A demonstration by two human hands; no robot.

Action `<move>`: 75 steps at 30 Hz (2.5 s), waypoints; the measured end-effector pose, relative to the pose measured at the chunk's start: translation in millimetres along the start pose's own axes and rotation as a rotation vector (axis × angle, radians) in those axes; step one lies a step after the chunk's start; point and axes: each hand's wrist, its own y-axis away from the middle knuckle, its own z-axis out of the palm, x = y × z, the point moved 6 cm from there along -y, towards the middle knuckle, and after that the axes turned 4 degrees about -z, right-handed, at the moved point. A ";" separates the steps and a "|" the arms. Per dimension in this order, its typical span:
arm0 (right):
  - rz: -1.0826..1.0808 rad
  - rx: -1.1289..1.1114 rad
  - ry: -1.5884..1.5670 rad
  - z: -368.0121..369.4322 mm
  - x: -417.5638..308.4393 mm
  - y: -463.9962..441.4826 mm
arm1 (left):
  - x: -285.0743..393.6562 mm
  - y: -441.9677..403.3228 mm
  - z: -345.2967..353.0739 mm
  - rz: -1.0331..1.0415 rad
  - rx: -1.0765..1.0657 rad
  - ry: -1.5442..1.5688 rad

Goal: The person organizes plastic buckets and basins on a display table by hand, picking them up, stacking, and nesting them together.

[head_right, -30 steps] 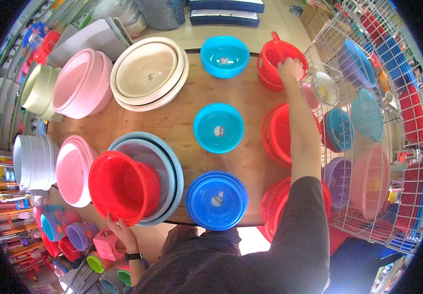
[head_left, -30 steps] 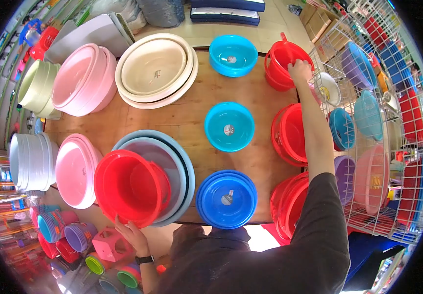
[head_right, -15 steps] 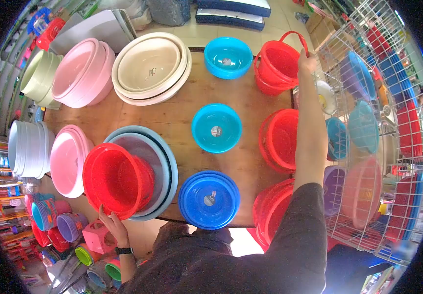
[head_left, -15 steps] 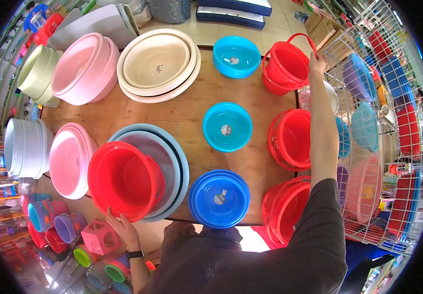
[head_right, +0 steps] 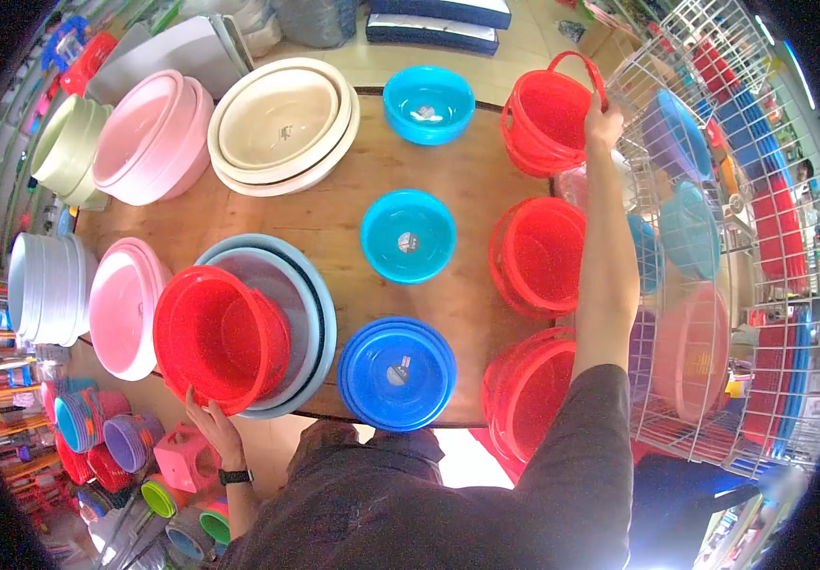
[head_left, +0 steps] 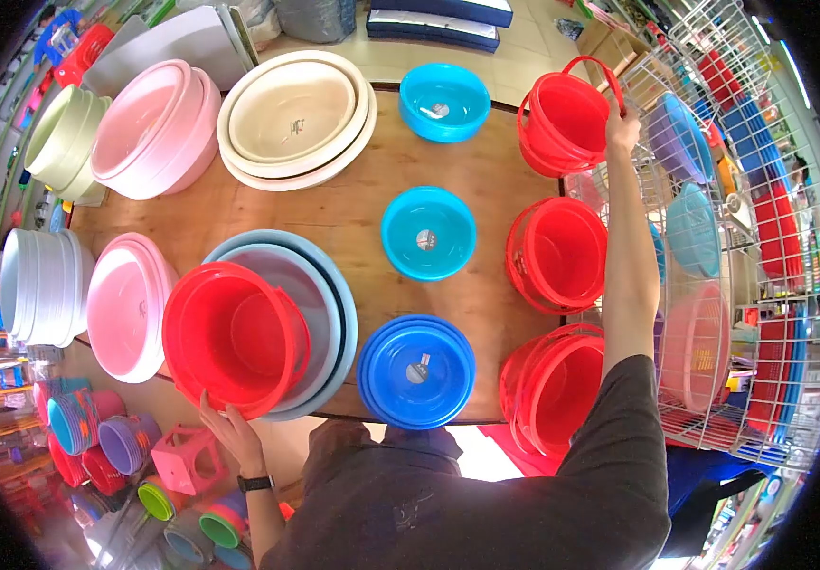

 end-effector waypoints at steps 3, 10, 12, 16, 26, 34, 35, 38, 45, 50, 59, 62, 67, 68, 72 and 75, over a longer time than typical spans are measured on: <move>-0.051 0.008 -0.001 -10.8 -8.5 1.9 | -1.7 0.9 0.5 -0.008 0.008 0.010; -0.063 -0.028 -0.134 -33.1 -30.8 -1.0 | -0.7 1.9 -3.3 -0.009 0.013 -0.025; -0.090 -0.018 -0.225 -41.0 -43.7 -1.3 | 3.4 2.0 -5.9 0.000 0.014 -0.069; -0.095 -0.088 -0.199 -47.8 -60.7 2.1 | 2.5 2.3 -6.0 0.016 0.002 -0.060; -0.077 -0.199 -0.199 1.9 -39.9 52.6 | 3.3 0.0 -9.5 -0.022 -0.055 -0.059; -0.104 -0.145 -0.325 -64.8 -94.9 32.4 | -5.1 -1.4 -6.2 -0.026 -0.050 0.030; -0.078 -0.154 -0.522 -83.0 -109.2 34.9 | -1.6 -1.2 -7.9 -0.030 -0.054 0.042; -0.074 -0.213 -0.681 -133.7 -118.2 23.7 | 5.6 0.4 -10.4 -0.024 -0.052 0.073; -0.058 -0.209 -0.535 -236.6 -71.6 48.9 | -4.6 -1.7 -5.9 0.054 0.000 0.098; -0.059 -0.196 -0.380 -260.4 -20.6 98.0 | 0.3 -0.9 -6.6 0.062 -0.005 0.114; 0.023 -0.213 -0.528 -279.9 -6.7 141.1 | -8.0 -2.0 -2.9 0.068 -0.049 0.116; 0.046 -0.165 -0.506 -286.3 -18.4 155.7 | -9.1 -2.0 -2.2 0.061 -0.061 0.120; 0.094 -0.191 -0.456 -278.6 -5.0 172.3 | -8.0 -2.4 -1.8 0.101 -0.046 0.100; 0.102 -0.188 -0.448 -275.0 -0.6 174.5 | -10.0 -2.1 -1.5 0.069 -0.066 0.090; 0.123 -0.172 -0.466 -255.1 9.7 184.9 | -5.0 -2.6 -3.3 0.062 -0.072 0.072; 0.140 -0.225 -0.443 -234.9 33.9 190.9 | -6.4 -2.9 -2.1 0.104 -0.042 0.074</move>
